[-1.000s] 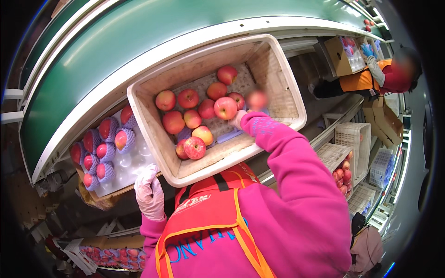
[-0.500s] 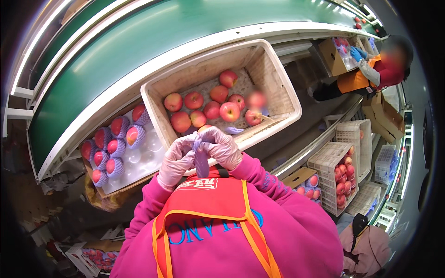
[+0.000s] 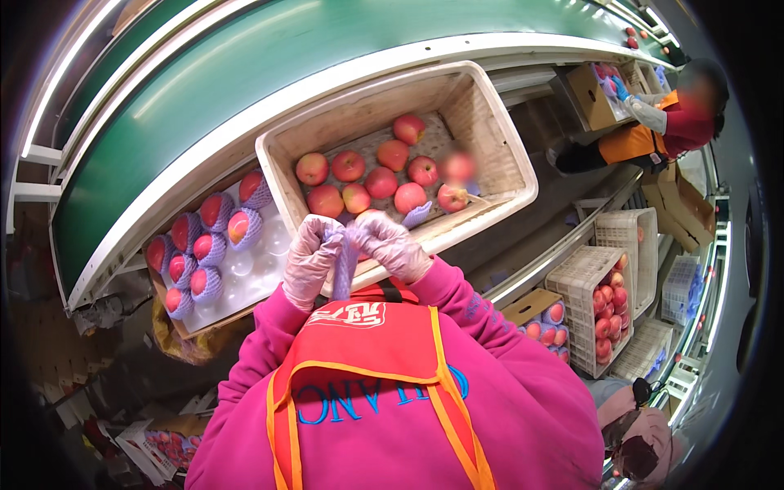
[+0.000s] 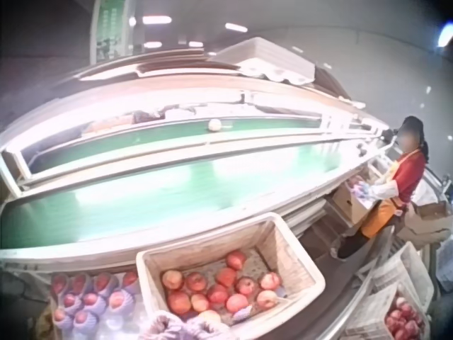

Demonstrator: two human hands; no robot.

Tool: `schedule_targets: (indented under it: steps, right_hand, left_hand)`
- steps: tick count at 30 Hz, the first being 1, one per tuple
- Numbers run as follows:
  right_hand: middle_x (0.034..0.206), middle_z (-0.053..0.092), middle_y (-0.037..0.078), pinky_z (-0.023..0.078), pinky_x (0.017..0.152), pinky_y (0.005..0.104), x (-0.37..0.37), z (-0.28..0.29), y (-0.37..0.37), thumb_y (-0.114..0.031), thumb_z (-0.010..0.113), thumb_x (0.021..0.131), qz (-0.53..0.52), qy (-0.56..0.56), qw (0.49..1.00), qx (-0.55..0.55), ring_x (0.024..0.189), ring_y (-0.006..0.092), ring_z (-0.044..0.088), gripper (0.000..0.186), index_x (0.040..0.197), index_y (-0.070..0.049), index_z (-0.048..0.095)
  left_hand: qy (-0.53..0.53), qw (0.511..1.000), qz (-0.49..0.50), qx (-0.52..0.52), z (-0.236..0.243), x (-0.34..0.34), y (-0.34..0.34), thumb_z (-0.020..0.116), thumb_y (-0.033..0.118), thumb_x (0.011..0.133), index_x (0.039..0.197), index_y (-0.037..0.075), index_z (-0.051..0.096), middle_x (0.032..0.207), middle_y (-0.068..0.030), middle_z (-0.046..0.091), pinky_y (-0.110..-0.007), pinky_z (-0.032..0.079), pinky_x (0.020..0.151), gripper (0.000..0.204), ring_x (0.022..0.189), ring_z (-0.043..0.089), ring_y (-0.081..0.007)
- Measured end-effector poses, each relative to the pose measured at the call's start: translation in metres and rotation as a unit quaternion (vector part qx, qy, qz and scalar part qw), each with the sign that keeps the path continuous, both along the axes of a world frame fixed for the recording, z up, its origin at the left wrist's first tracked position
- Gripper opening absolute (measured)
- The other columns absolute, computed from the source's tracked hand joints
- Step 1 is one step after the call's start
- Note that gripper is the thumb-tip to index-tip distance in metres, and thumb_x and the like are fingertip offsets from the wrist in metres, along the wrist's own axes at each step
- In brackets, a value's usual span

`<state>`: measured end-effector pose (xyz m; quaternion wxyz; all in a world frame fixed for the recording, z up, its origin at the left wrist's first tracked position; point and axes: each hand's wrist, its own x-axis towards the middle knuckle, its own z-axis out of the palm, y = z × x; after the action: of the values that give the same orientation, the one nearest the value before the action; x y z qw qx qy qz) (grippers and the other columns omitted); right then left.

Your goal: The person picks red apples from a white bin, wraps each one in a purple foam net, and places the wrapped apple into a white tray with molded compartments. The process repeats continuously as the person moves apples from the bin to the tray.

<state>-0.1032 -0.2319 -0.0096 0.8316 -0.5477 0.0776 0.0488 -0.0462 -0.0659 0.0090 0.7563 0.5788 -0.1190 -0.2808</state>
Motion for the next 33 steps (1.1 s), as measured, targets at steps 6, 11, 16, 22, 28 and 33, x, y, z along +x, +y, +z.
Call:
schedule_targets:
  steps: [6, 11, 16, 22, 28, 33]
  right_hand:
    - [0.090, 0.058, 0.000, 0.047, 0.078, 0.0263, 0.008, 0.020, -0.001, -0.020, 0.062, 0.091, 0.023, 0.084, 0.995, 0.053, 0.083, 0.0092, 0.055, 0.017, 0.097, -0.007, 0.054]
    - [0.086, 0.056, 0.000, 0.046, 0.070, 0.0222, 0.007, 0.005, 0.014, -0.012, 0.067, 0.086, 0.080, 0.016, 0.993, -0.088, 0.081, 0.0073, 0.053, 0.020, 0.095, -0.006, 0.050]
    - [0.080, 0.052, 0.000, 0.048, 0.073, 0.0231, 0.015, 0.001, 0.005, 0.008, 0.064, 0.077, -0.066, 0.012, 0.994, -0.082, 0.081, 0.0076, 0.056, 0.020, 0.085, -0.003, 0.050]
    - [0.077, 0.051, 0.000, 0.047, 0.072, 0.0227, 0.013, 0.003, 0.005, 0.007, 0.064, 0.075, -0.058, -0.029, 0.967, -0.247, 0.080, 0.0076, 0.056, 0.020, 0.086, -0.003, 0.051]
    - [0.077, 0.055, 0.003, 0.048, 0.071, 0.0250, 0.019, 0.000, 0.009, -0.001, 0.073, 0.074, 0.009, -0.064, 0.959, -0.275, 0.076, 0.0103, 0.056, 0.026, 0.086, -0.005, 0.051]
    - [0.076, 0.054, 0.004, 0.047, 0.068, 0.0259, 0.026, -0.018, 0.011, 0.004, 0.070, 0.074, 0.041, -0.062, 0.951, -0.301, 0.072, 0.0107, 0.054, 0.025, 0.085, -0.006, 0.050]
  left_hand:
    - [-0.117, 0.986, 0.082, 0.090, 0.002, 0.005, 0.008, 0.060, 0.005, 0.089, 0.090, 0.006, 0.051, 0.080, 0.0017, 0.055, -0.022, 0.045, 0.067, 0.009, 0.074, 0.051, -0.0059]
    - [-0.027, 0.991, 0.132, -0.004, -0.005, 0.002, 0.009, 0.063, 0.002, 0.082, 0.088, 0.005, 0.052, 0.078, 0.0012, 0.054, -0.026, 0.047, 0.066, 0.013, 0.069, 0.051, -0.0097]
    - [-0.400, 0.835, 0.087, 0.367, 0.004, 0.001, 0.020, 0.069, 0.004, 0.074, 0.083, 0.005, 0.054, 0.068, -0.0088, 0.053, -0.032, 0.045, 0.056, 0.018, 0.057, 0.053, -0.0263]
    - [-0.020, 0.996, 0.092, -0.004, -0.002, 0.008, 0.016, 0.065, 0.018, 0.087, 0.105, 0.005, 0.055, 0.093, -0.0038, 0.060, -0.027, 0.048, 0.069, 0.025, 0.080, 0.057, -0.0125]
    - [0.000, 0.991, -0.020, 0.134, -0.010, -0.011, 0.021, 0.057, 0.014, 0.094, 0.102, 0.003, 0.054, 0.092, -0.0002, 0.056, -0.024, 0.045, 0.081, 0.014, 0.088, 0.053, -0.0088]
    - [0.104, 0.994, 0.002, 0.019, -0.017, -0.018, 0.025, 0.055, 0.014, 0.094, 0.098, 0.007, 0.052, 0.084, 0.0020, 0.049, -0.022, 0.041, 0.068, 0.008, 0.077, 0.047, -0.0063]
